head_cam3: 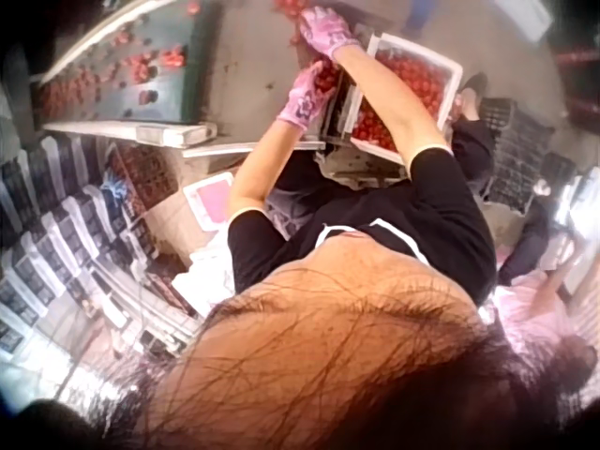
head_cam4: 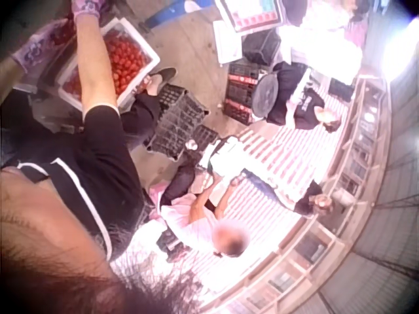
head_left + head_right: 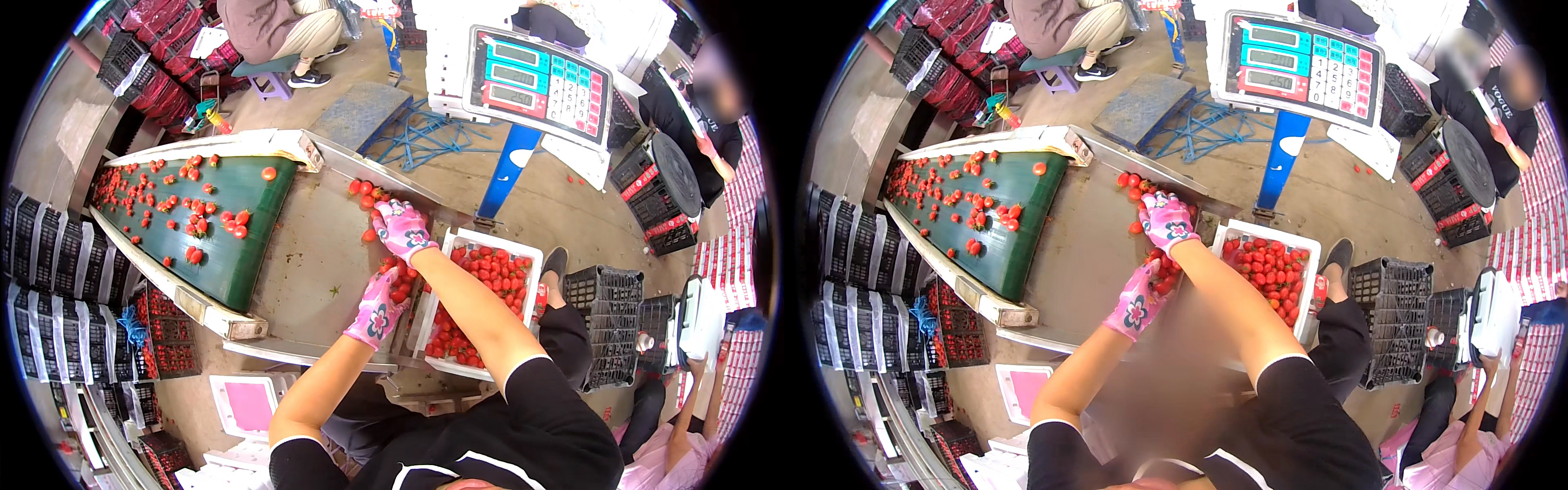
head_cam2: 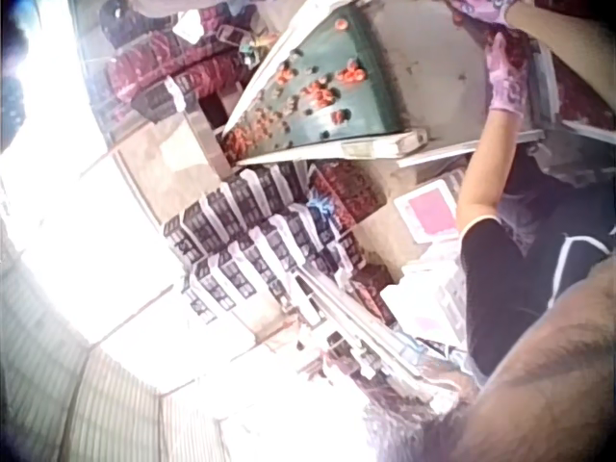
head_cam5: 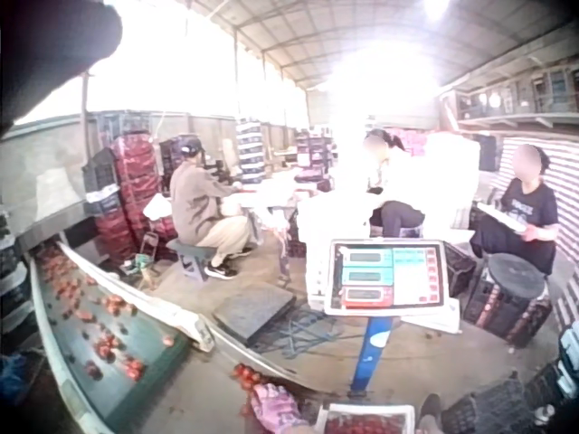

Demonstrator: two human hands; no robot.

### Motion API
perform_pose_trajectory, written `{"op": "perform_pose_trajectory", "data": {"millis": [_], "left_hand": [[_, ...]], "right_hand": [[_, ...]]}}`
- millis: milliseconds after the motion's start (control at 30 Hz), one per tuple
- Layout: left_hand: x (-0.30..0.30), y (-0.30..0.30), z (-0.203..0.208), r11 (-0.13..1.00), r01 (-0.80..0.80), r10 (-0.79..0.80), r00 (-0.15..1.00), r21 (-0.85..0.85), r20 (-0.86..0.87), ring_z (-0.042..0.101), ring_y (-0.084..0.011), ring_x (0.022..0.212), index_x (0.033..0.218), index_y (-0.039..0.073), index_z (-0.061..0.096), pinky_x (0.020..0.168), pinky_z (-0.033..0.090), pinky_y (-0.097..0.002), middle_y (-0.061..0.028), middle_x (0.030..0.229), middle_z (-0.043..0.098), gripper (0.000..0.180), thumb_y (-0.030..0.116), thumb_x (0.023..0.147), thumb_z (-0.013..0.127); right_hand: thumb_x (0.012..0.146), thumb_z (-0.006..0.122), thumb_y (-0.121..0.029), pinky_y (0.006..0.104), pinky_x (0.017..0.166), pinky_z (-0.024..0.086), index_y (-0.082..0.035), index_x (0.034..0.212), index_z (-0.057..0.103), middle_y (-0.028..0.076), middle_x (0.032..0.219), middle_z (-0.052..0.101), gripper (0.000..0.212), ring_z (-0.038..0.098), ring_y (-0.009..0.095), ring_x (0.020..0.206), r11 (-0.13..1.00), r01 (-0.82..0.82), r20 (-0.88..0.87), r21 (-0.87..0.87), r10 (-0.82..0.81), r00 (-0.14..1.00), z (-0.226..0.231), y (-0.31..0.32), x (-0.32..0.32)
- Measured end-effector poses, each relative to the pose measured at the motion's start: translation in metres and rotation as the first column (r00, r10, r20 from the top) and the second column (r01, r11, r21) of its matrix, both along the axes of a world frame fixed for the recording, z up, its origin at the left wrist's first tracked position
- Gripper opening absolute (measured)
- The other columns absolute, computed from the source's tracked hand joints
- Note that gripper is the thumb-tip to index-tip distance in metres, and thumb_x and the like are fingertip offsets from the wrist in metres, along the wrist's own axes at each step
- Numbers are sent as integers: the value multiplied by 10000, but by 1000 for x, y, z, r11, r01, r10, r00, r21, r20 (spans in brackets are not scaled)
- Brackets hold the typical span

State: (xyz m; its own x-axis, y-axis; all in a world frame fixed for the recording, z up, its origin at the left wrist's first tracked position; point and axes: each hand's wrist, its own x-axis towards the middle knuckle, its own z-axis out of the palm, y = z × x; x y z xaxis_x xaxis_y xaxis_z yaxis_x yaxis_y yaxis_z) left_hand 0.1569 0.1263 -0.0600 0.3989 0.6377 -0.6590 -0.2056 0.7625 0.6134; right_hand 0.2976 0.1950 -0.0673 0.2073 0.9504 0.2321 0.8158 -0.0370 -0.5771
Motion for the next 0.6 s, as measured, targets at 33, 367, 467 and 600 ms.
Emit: {"op": "perform_pose_trajectory", "data": {"millis": [33, 367, 467, 600], "left_hand": [[0, 1, -2, 1000, 10, -10, 1000, 5, 16, 539, -186, 1033, 1232, 182, 443, 853, 405, -447, -21, 1170, 554, 394, 264, 879, 596], [-7, 4, 13, 998, -50, 51, 997, -29, 49, 556, -181, 1025, 1208, 165, 469, 832, 427, -402, -26, 1119, 580, 353, 236, 885, 591], [5, -1, 33, 986, -139, 143, 989, -96, 41, 590, -200, 984, 1123, 113, 545, 791, 485, -325, -70, 1051, 599, 236, 196, 905, 581], [11, 1, 30, 979, -179, 188, 979, -101, 82, 601, -208, 984, 1151, 133, 535, 784, 489, -324, -57, 1061, 606, 268, 225, 904, 584]], "right_hand": [[844, 544, -297, 459, 853, 437, -97, 1106, 544, 134, 1147, 553, 330, 514, 331, 1070, 999, 11, 13, -41, -11, 1000, 2, 4, -2], [848, 534, -302, 458, 802, 439, -85, 1077, 533, 107, 1000, 606, 315, 574, 301, 926, 999, 46, 158, -2, -45, 986, 11, 9, -5], [916, 441, -299, 432, 729, 471, -49, 1124, 481, 104, 937, 640, 327, 626, 298, 843, 994, 77, 250, -81, -55, 967, 10, 3, 7], [947, 389, -345, 447, 707, 496, -28, 1131, 437, 162, 862, 664, 369, 653, 315, 796, 959, 39, 45, -280, -27, 999, 19, 5, 27]]}}
